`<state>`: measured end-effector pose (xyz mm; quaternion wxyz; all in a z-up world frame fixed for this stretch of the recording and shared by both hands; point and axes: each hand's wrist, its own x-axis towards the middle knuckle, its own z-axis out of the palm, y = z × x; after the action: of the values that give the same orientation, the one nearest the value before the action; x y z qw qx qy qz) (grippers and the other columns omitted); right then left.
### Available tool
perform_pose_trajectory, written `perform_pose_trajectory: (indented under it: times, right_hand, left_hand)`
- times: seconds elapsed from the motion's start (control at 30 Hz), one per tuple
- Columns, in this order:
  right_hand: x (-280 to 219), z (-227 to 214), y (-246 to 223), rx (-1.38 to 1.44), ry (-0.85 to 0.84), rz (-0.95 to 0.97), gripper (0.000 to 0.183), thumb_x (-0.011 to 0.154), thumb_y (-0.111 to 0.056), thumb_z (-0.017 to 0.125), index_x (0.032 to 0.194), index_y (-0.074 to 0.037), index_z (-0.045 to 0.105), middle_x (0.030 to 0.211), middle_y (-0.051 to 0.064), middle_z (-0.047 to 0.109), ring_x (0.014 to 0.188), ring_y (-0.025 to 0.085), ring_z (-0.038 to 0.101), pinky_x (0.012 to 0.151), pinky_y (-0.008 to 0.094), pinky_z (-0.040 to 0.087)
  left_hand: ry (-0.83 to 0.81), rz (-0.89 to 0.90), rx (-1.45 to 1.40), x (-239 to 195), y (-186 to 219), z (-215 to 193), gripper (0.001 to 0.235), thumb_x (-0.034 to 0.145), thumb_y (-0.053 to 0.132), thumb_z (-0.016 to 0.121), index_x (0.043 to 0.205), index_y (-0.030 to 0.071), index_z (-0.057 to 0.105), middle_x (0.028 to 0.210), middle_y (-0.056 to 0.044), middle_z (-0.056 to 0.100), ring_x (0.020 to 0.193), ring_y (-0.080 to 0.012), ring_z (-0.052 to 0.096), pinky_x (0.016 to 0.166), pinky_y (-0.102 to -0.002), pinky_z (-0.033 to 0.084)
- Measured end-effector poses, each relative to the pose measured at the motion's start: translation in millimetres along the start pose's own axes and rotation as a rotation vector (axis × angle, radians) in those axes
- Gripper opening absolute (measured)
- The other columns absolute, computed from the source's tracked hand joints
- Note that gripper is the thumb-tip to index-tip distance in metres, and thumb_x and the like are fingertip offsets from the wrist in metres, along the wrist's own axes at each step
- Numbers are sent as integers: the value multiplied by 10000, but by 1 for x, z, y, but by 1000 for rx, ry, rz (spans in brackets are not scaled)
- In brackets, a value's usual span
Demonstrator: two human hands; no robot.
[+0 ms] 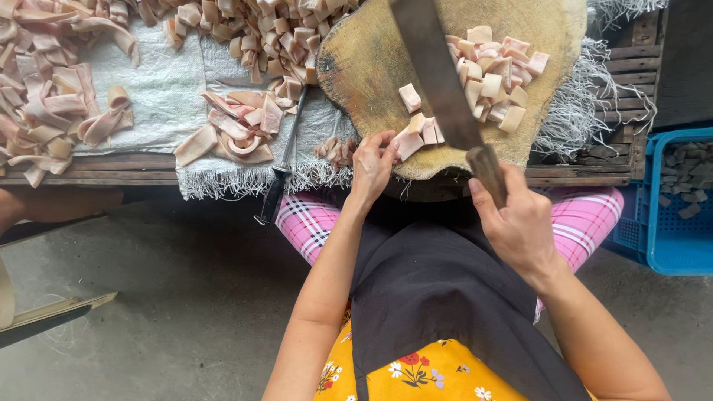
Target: The person sits cross-legged on the floor and uses a large cleaver to chop strips of meat into small cubes on a wooden cutting board. They repeatedly pick up meat strips, slice them, and occasionally move the chopped pieces aside.
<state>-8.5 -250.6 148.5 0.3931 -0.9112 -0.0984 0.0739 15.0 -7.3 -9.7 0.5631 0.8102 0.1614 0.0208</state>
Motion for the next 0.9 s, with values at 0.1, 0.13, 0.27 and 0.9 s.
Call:
perform_pose_trajectory:
  times: [0.1, 0.13, 0.27, 0.9]
  right_hand:
    - [-4, 8, -1, 13, 28, -24, 338, 1032, -269, 630, 1227, -14, 523, 677, 191, 678, 557, 344, 699, 521, 445, 538]
    - [-4, 22, 1, 5, 2, -34, 354, 1030, -273, 626, 1230, -4, 510, 701, 201, 688, 578, 363, 700, 533, 454, 543]
    - [0, 61, 21, -313, -205, 20, 327, 996, -315, 649, 1126, -32, 549, 719, 251, 699, 661, 457, 696, 612, 540, 543]
    - [-15, 30, 55, -231, -303, 207, 448, 957, -391, 640, 1253, -56, 643, 668, 228, 687, 622, 384, 725, 578, 478, 553]
  left_hand:
    - [17, -55, -36, -3, -4, -7, 302, 983, 109, 630, 1237, -52, 656, 1157, -182, 680, 793, -171, 765, 723, -303, 632]
    - [14, -73, -66, -3, -4, -9, 301, 975, 114, 632, 1227, -49, 654, 1121, -180, 680, 786, -180, 761, 706, -312, 631]
    - [26, -38, 72, -7, 1, -11, 290, 958, 147, 667, 1190, -25, 682, 936, -165, 727, 753, -223, 747, 709, -346, 601]
    - [536, 93, 486, 86, -188, -161, 551, 920, 104, 739, 1407, -7, 508, 1339, -224, 589, 1248, -380, 576, 1083, -464, 446]
